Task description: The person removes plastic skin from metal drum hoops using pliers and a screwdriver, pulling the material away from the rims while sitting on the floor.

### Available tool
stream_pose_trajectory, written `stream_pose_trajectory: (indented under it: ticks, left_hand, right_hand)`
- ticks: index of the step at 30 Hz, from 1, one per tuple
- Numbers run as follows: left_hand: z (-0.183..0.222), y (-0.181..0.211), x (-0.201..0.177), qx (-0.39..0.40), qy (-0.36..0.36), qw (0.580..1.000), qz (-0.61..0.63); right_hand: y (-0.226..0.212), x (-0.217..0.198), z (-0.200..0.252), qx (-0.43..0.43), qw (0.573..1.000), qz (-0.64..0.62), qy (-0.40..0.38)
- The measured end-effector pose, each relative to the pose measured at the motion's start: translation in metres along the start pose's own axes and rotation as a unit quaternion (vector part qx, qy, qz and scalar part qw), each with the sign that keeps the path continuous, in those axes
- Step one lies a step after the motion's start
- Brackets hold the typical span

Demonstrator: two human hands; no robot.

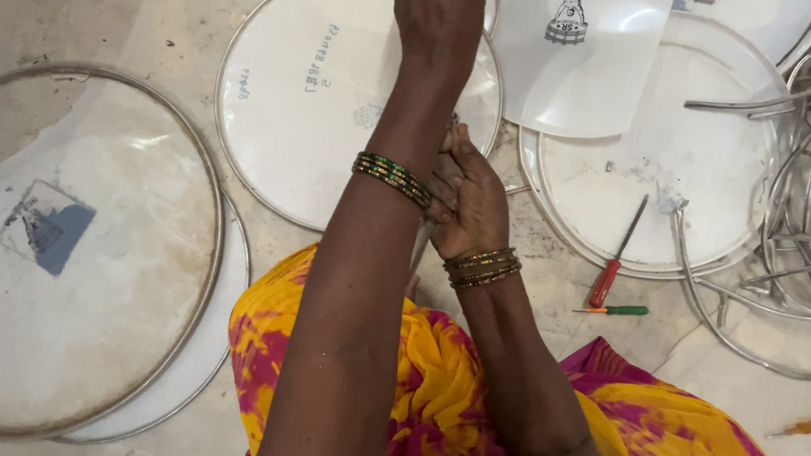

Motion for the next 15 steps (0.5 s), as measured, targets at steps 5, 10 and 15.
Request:
stream_pose_trajectory:
  ticks: [5,10,15]
  left_hand:
    - [-0.003,0.019,-0.006,0.088,0.075,0.992,-0.045]
    - [0.002,0.024,0.012,-0.002,-0.034,0.999,0.018]
    - [0.007,0.046,0.014,0.064,0.009,0.998,0.004]
  right_hand:
    - [-0.001,0.002,-0.002,-0.007,1.000,-0.012,0.002]
    - [-0.009,-0.010,0.002,-0.035,0.999,0.014,0.039]
    - [-0.013,-0.014,0.003,-0.040,0.998,-0.036,0.028]
Point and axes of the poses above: each hand's wrist, its own z-axis away from the middle knuckle, its own x-axis out of the palm, y = z × x, the point moved 6 cm from there along -z, towards the middle knuckle, and after that the axes turned 9 degrees about -x, right-handed, at the moved point
